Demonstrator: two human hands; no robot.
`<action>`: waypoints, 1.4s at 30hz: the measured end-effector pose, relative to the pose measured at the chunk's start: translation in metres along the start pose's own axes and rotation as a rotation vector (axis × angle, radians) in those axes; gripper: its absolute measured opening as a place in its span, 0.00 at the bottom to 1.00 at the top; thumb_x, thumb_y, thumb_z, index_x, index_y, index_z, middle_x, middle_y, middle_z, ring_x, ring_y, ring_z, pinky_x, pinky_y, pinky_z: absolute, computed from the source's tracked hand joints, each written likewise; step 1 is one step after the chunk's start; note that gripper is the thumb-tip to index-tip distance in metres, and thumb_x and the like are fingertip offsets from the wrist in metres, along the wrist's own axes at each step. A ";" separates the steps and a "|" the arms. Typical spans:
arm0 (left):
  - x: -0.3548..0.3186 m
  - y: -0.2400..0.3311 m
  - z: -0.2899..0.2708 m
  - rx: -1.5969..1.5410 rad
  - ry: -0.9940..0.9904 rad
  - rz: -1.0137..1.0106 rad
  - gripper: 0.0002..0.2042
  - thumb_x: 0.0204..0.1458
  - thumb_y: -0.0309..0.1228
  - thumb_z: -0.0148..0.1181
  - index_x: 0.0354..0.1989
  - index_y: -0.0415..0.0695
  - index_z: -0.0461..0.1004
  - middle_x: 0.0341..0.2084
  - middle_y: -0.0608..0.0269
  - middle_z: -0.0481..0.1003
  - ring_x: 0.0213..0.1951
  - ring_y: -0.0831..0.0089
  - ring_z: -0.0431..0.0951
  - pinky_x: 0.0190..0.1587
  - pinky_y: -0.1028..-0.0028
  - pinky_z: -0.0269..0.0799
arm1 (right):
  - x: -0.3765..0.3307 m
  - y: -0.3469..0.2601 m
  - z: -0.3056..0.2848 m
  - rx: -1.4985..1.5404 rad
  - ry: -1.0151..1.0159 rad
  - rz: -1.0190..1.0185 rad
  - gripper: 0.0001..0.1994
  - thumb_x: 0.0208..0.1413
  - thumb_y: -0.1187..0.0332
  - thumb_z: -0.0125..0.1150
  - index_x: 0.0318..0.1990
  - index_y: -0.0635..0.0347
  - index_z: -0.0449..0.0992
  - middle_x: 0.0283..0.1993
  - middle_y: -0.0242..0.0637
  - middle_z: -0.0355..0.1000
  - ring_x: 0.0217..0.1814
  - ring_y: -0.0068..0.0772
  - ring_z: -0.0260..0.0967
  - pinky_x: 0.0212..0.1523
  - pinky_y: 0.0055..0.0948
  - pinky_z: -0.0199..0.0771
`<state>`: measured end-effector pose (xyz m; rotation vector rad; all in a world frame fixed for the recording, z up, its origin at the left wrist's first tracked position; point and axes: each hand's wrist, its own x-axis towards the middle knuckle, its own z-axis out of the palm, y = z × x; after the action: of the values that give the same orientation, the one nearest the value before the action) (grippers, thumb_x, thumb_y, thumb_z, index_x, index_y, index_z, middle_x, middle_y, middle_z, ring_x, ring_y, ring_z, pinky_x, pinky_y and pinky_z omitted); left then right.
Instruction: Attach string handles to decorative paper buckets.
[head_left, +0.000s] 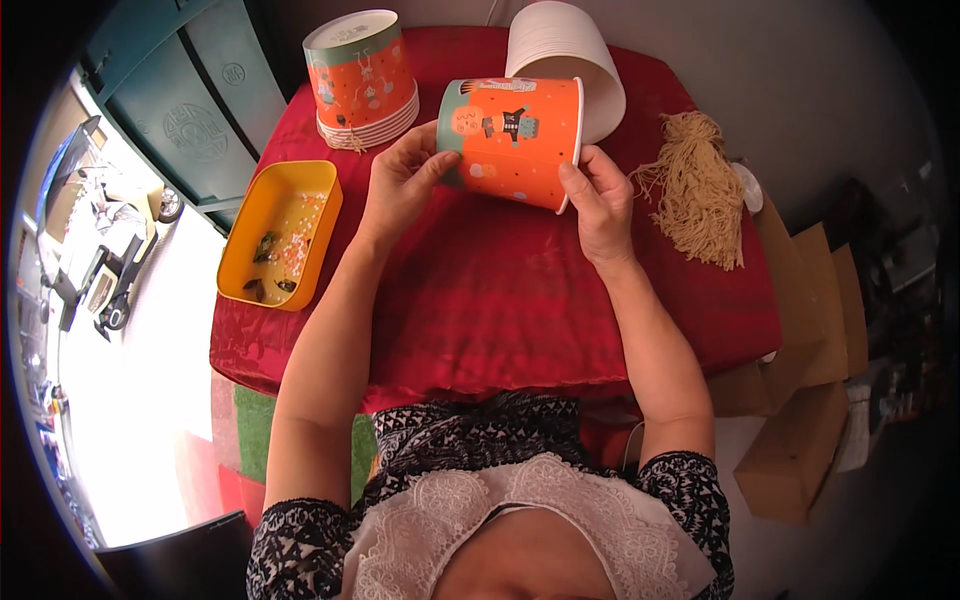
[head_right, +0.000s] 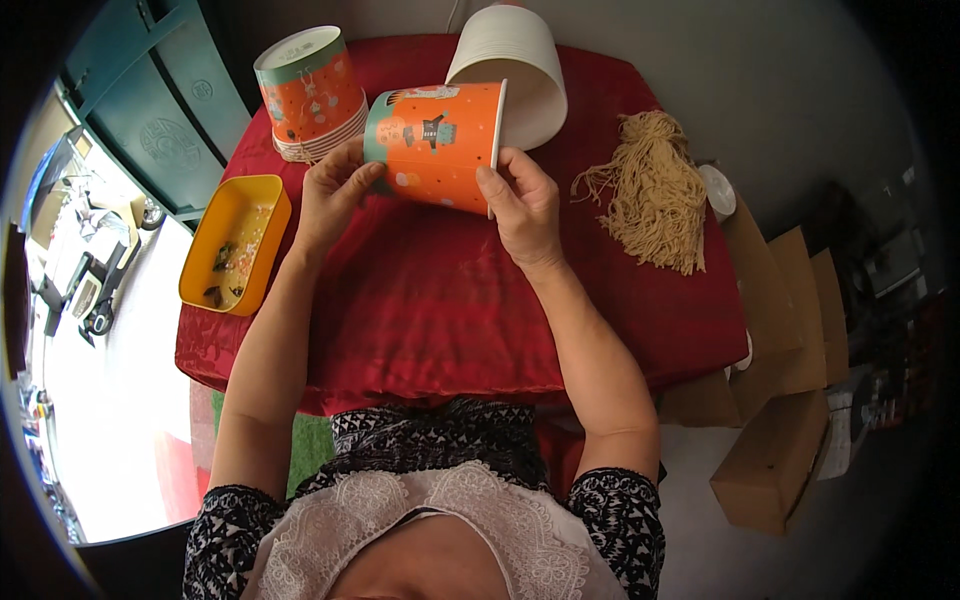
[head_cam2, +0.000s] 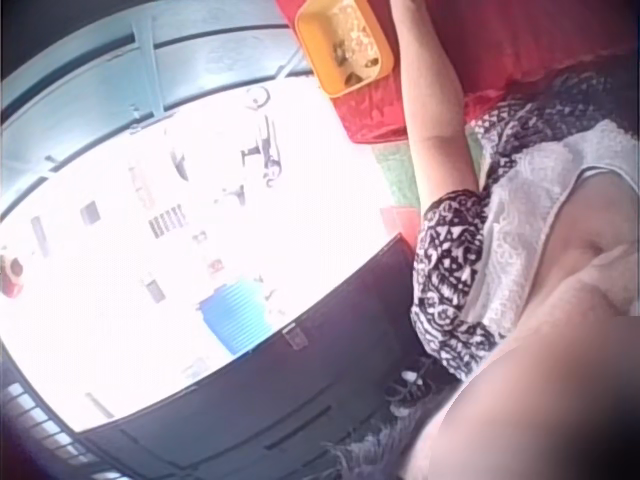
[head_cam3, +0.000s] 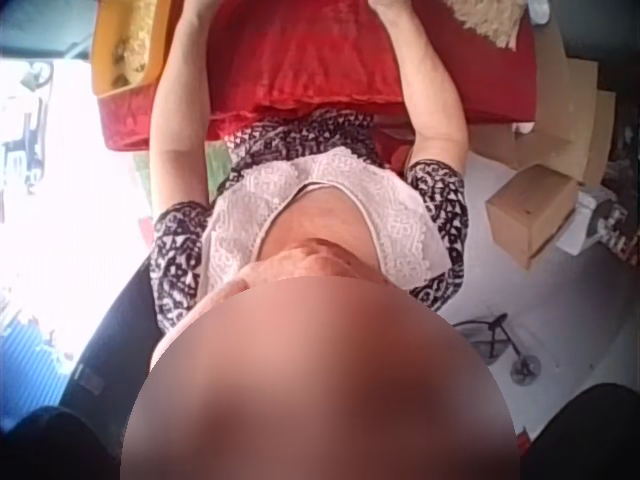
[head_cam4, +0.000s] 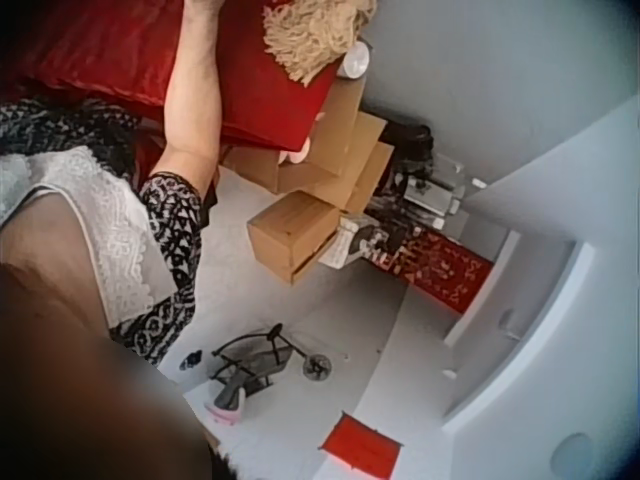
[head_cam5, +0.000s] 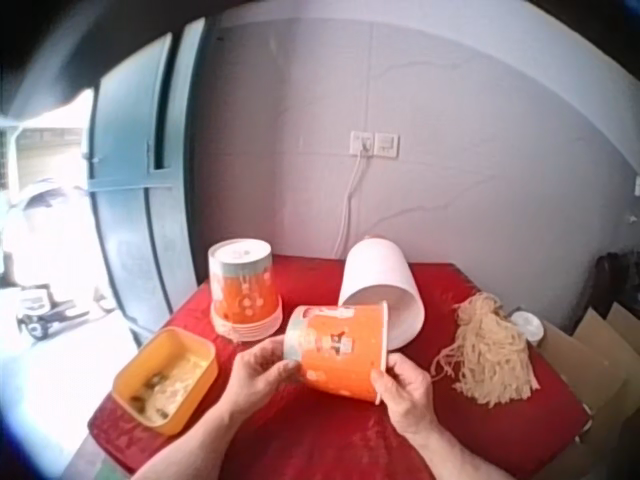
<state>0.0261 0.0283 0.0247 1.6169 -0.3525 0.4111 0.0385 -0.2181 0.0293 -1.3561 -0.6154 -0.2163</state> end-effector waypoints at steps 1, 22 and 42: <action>0.000 0.000 -0.001 -0.004 -0.004 -0.003 0.15 0.61 0.28 0.62 0.54 0.33 0.75 0.40 0.64 0.80 0.42 0.79 0.79 0.47 0.74 0.78 | 0.001 0.001 -0.001 -0.016 -0.001 -0.024 0.08 0.66 0.66 0.59 0.40 0.63 0.78 0.31 0.21 0.71 0.32 0.11 0.62 0.33 0.16 0.62; 0.008 -0.003 -0.022 -0.150 0.240 0.015 0.14 0.63 0.39 0.62 0.39 0.38 0.75 0.28 0.71 0.74 0.29 0.85 0.69 0.30 0.81 0.65 | 0.000 0.003 0.006 -0.486 -0.300 -0.292 0.01 0.55 0.81 0.60 0.34 0.68 0.77 0.43 0.39 0.73 0.41 0.30 0.73 0.39 0.27 0.73; 0.009 -0.009 -0.021 -0.088 0.186 0.023 0.10 0.64 0.34 0.60 0.36 0.41 0.73 0.26 0.74 0.73 0.27 0.88 0.68 0.29 0.83 0.64 | 0.008 0.016 -0.007 -0.588 -0.271 -0.295 0.07 0.54 0.80 0.55 0.38 0.67 0.78 0.40 0.42 0.77 0.42 0.40 0.75 0.45 0.36 0.75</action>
<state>0.0373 0.0502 0.0220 1.4773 -0.2448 0.5517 0.0550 -0.2193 0.0201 -1.8748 -1.0348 -0.4838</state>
